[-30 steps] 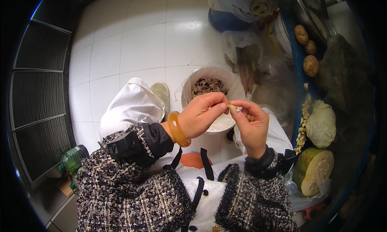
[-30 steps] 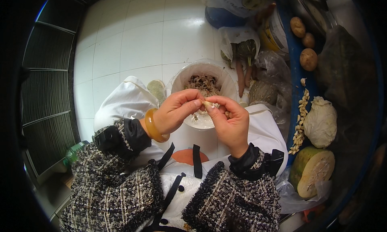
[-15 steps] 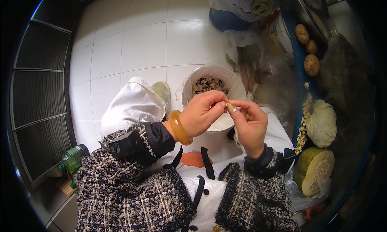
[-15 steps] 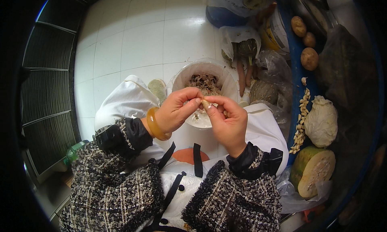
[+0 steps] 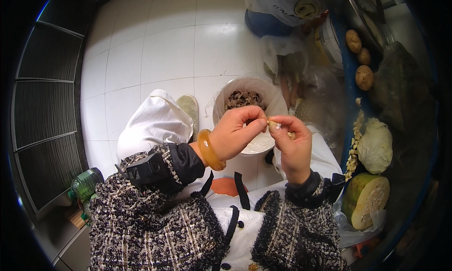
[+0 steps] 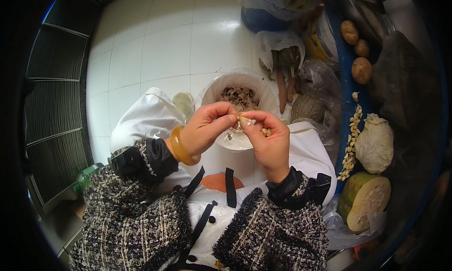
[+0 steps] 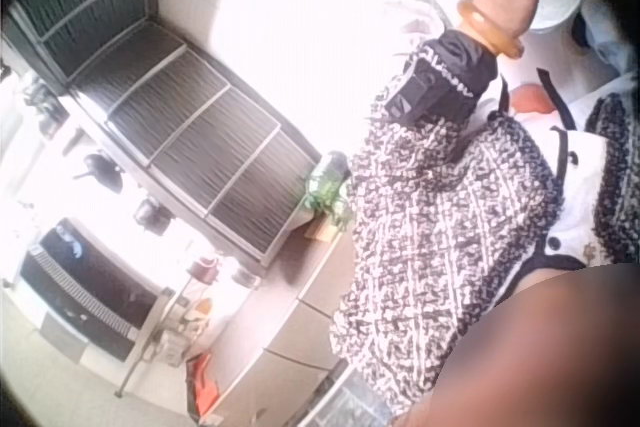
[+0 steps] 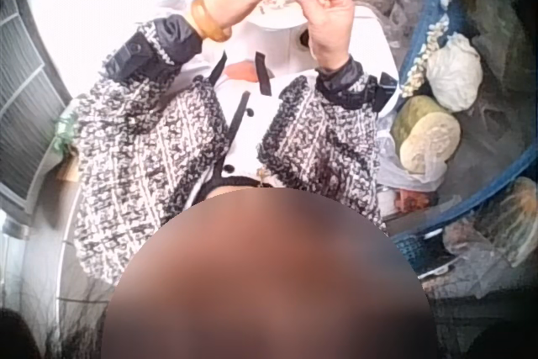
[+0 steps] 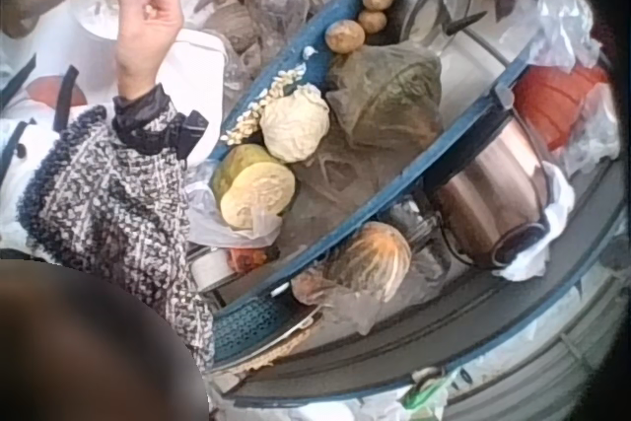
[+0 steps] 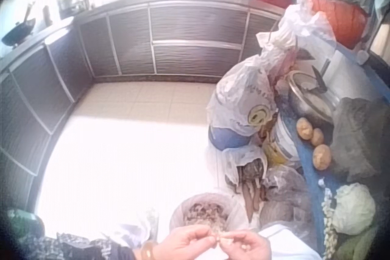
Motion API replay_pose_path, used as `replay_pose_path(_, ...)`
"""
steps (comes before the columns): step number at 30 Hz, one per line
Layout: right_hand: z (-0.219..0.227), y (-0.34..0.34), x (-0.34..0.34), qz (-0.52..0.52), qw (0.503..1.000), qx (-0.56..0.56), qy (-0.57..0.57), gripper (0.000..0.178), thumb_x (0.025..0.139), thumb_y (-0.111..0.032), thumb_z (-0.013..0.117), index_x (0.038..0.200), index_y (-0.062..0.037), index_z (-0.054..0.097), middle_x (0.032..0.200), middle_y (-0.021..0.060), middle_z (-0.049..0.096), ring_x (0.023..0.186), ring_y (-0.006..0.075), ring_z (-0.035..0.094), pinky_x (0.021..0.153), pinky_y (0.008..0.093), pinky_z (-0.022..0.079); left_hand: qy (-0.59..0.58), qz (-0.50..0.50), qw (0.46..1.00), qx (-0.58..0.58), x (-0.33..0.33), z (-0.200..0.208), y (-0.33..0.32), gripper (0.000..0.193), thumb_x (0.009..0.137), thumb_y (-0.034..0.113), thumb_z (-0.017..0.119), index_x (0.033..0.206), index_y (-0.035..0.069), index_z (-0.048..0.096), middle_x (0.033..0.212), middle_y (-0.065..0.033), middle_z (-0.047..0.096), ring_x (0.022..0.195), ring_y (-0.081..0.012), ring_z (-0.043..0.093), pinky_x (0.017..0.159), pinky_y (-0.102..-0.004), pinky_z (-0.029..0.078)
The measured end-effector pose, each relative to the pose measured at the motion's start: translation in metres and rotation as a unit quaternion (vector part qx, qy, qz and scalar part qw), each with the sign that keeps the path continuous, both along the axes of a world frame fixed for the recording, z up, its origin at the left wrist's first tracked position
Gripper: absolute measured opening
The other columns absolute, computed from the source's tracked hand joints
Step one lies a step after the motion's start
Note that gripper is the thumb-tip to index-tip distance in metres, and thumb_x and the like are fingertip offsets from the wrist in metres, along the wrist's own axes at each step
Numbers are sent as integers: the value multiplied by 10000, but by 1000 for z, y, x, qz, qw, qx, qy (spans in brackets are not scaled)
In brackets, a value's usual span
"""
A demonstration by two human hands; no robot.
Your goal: The person sits on the floor and peels garlic cloves by hand, removing the skins and placing them into a white bucket. The peeled cloves are set aside on a nearby blue tray.
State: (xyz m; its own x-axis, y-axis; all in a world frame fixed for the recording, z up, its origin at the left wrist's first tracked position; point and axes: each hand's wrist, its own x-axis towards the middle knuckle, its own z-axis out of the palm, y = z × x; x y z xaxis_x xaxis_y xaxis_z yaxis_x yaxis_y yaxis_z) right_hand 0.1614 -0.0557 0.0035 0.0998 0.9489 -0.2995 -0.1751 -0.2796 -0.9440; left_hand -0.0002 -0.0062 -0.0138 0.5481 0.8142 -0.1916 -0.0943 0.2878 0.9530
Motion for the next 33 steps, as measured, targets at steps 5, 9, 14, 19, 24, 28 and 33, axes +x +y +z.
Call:
replay_pose_path(5, -2, -1, 0, 0, 1000, 7, -14, 147, 850, -62, 687, 989, -15, 673, 678, -92, 484, 599, 1, 389, 540, 151, 292, 23, 3, 1000, 11, 0, 0, 1, 168, 889, 146, 547, 793, 9, 569, 700, 12, 515, 681, -55, 445, 609, -232, 391)
replay_pose_path(9, -5, -1, -1, -14, 991, -41, 129, 147, 861, -56, 669, 1003, -20, 655, 659, -81, 474, 551, 5, 372, 496, 168, 281, 25, -13, 999, -32, -2, 4, 0, 135, 893, 118, 556, 798, 22, 563, 746, 43, 518, 723, -30, 443, 631, -205, 384)
replay_pose_path(14, -5, -2, 4, -25, 966, -68, 249, 142, 889, -58, 625, 1027, -23, 618, 657, -55, 479, 485, 18, 332, 448, 186, 254, 47, 1, 999, 1, 2, 3, -4, 139, 870, 119, 564, 780, 14, 574, 689, 29, 505, 663, -35, 438, 573, -214, 375)
replay_pose_path(19, -6, 0, 6, -13, 953, -61, 297, 134, 905, -64, 600, 1033, -24, 606, 669, -48, 485, 473, 22, 318, 442, 186, 250, 98, -18, 995, 4, -1, 1, -2, 165, 848, 145, 576, 779, -4, 587, 657, -23, 530, 616, -72, 456, 540, -242, 379)
replay_pose_path(24, -4, -1, 5, -23, 965, -65, 254, 137, 895, -55, 614, 1027, -20, 613, 666, -53, 488, 483, 12, 327, 440, 179, 244, 19, 43, 997, 54, 3, 2, -1, 178, 856, 165, 601, 825, -10, 612, 695, -29, 569, 649, -75, 479, 591, -240, 405)
replay_pose_path(28, -3, -1, 2, -27, 979, -56, 195, 135, 882, -43, 633, 1014, -14, 625, 676, -62, 494, 507, -2, 346, 442, 168, 239, -2, 46, 999, -4, 5, 3, -1, 164, 855, 158, 602, 844, -4, 627, 714, -23, 572, 676, -69, 479, 636, -232, 416)
replay_pose_path(33, -4, 0, -1, -15, 989, -48, 142, 126, 901, -87, 613, 1017, -38, 608, 680, -41, 514, 481, 13, 332, 445, 174, 260, 9, 49, 999, 11, 5, 3, 0, 151, 847, 142, 604, 826, -7, 622, 699, -6, 562, 670, -63, 475, 621, -229, 411)
